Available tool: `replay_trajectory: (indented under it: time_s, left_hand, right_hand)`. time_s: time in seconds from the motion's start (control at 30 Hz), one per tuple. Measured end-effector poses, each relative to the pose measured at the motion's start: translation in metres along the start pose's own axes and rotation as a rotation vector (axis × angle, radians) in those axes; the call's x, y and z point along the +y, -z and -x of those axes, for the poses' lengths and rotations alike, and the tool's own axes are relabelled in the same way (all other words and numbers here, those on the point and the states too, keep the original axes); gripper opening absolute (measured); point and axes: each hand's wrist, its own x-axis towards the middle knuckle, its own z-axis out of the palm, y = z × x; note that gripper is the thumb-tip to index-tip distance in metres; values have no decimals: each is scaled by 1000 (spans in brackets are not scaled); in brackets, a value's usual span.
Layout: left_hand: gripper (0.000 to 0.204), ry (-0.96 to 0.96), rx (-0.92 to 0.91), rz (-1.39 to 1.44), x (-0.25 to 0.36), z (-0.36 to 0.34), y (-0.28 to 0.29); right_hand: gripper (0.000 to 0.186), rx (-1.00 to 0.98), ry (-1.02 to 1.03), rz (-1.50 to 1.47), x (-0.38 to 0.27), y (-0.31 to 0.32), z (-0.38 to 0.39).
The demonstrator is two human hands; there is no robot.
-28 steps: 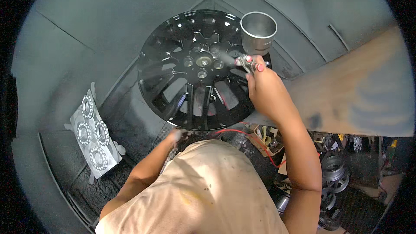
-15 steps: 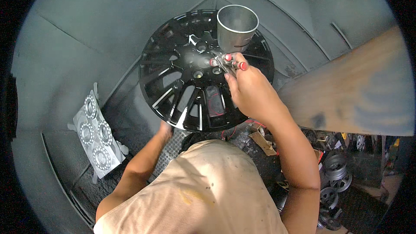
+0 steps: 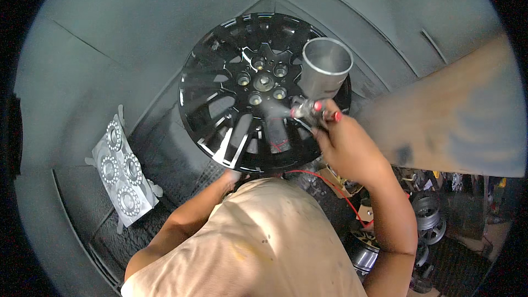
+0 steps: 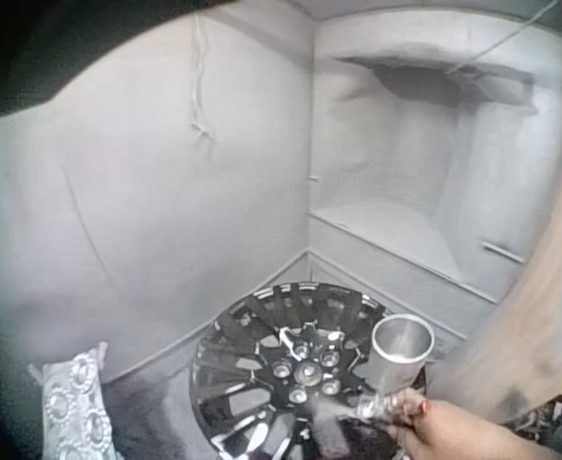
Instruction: Spray painting a car rim inside a spray booth and mixing additional paint.
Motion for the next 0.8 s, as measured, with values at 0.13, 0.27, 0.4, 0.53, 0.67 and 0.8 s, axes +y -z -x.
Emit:
replay_trajectory:
  time_s: [0.13, 0.27, 0.4, 0.53, 0.67, 0.8]
  left_hand:
    - [15, -1, 69, 119, -6, -6, -13]
    - [22, -39, 131, 224, -18, -18, -15]
    - [32, 20, 51, 29, -3, -20, 12]
    - [45, -288, 256, 384, 27, -51, 54]
    - [36, -427, 250, 322, 49, -77, 96]
    - [26, -545, 447, 311, -9, -84, 56]
  right_hand:
    - [24, -138, 119, -126, -14, -22, 4]
    - [27, -181, 240, -60, -23, -51, -20]
    - [17, -110, 253, -50, -37, -69, -51]
    - [23, -31, 299, -49, -39, -76, -76]
    - [13, 26, 369, -40, -43, -80, -95]
    - [23, 3, 328, -29, -58, -77, -104]
